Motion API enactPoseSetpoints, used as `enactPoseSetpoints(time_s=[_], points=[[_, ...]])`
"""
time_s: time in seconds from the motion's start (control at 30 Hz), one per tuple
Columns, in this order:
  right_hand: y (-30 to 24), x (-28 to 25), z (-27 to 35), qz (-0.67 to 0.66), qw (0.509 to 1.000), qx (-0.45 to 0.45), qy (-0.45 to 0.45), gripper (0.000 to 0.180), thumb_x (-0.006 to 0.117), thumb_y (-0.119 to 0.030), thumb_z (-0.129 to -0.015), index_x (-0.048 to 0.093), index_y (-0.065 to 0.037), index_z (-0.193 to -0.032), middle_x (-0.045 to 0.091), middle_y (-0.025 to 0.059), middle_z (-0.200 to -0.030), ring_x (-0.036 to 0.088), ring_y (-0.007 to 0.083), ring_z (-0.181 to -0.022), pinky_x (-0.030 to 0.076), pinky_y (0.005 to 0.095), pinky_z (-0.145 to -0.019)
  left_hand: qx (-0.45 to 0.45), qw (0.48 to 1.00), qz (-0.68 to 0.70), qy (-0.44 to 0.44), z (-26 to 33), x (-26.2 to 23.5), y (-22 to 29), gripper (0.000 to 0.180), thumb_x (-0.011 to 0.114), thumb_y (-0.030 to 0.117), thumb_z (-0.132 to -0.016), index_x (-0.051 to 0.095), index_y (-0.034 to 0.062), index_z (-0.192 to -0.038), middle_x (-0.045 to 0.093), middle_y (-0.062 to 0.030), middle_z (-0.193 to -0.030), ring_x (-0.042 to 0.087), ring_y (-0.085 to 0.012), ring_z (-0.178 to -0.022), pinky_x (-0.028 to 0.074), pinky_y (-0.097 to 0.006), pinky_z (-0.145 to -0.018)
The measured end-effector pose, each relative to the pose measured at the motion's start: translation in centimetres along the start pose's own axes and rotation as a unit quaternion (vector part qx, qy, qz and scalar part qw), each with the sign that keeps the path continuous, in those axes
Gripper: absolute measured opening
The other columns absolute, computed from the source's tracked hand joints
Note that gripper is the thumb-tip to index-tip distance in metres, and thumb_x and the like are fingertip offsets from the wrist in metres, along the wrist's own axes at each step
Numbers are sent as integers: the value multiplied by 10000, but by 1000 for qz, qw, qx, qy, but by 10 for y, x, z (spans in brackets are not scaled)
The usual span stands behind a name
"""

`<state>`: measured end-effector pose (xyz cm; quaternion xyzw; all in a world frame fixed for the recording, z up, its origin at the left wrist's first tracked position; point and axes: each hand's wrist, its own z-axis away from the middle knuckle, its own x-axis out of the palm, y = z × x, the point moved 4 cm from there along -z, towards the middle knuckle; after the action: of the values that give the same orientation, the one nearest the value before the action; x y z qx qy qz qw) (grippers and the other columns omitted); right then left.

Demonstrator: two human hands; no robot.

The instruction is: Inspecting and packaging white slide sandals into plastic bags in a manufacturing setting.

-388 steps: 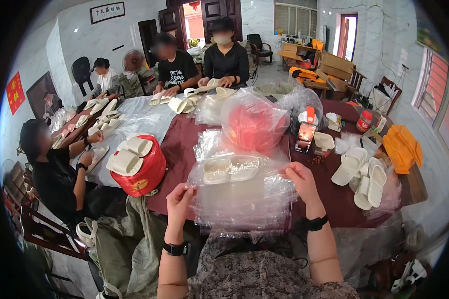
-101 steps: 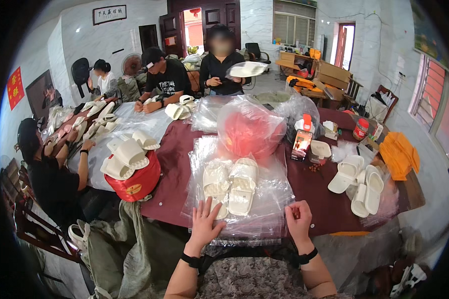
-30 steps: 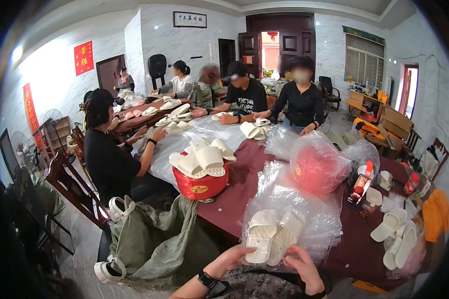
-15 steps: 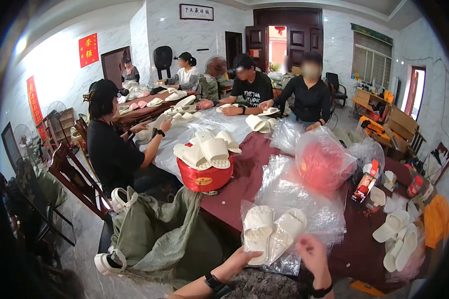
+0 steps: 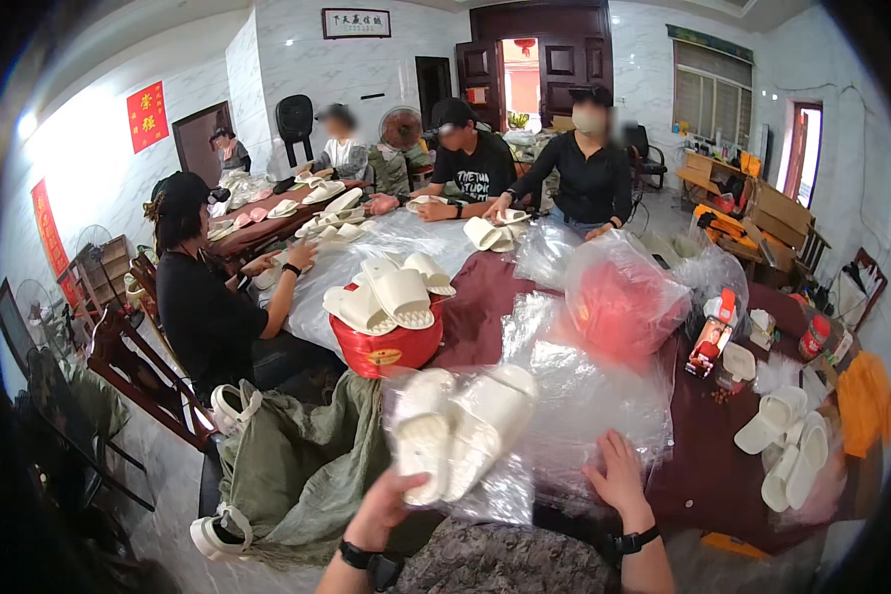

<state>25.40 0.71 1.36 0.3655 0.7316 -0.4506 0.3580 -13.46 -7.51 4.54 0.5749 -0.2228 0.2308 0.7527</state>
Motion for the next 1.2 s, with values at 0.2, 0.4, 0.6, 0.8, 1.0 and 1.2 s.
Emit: enactPoseSetpoints(time_s=[0.2,0.4,0.6,0.8,1.0,1.2], points=[[0,6,8,0,1000,0,30,652,717,-349,-863,539,1,-1384,475,222,-1484,391,406,-1400,301,523,-1155,336,915,-81,209,38,-75,90,526,704,3,-866,510,-24,-1353,639,-104,-1232,636,-222,-1114,522,-356,-947],[-6,8,4,-25,999,-26,37,626,721,-314,-861,544,4,-1370,479,220,-1479,399,409,-1392,302,525,-1152,462,697,-292,464,66,-226,116,573,747,120,-862,497,-60,-1345,662,-169,-1193,654,-274,-1071,512,-372,-934],[-1,2,7,-16,999,-6,47,605,717,-280,-868,538,-7,-1378,474,213,-1492,399,410,-1397,296,519,-1160,71,571,-607,548,40,-278,74,580,745,230,-800,563,17,-1307,694,-290,-1089,657,-461,-1054,521,-528,-880],[-9,2,2,-56,997,-22,46,598,722,-267,-867,543,-10,-1376,472,211,-1498,402,409,-1394,296,518,-1160,-199,553,-753,294,49,-443,-88,284,602,214,-862,729,22,-1029,702,-240,-1113,656,-431,-1083,528,-521,-855],[-9,3,4,-23,998,-19,50,612,725,-279,-864,540,-5,-1379,474,210,-1497,411,404,-1389,303,514,-1152,-284,636,-685,216,17,-405,-59,502,707,470,-792,759,14,-995,729,-221,-1106,696,-362,-1062,513,-469,-846],[-5,-2,8,-13,999,3,52,614,721,-304,-868,548,-6,-1376,478,205,-1492,407,398,-1395,314,506,-1144,-188,602,-735,249,-4,-332,4,609,712,467,-803,666,52,-1246,692,-213,-1221,640,-396,-1158,520,-478,-920]])
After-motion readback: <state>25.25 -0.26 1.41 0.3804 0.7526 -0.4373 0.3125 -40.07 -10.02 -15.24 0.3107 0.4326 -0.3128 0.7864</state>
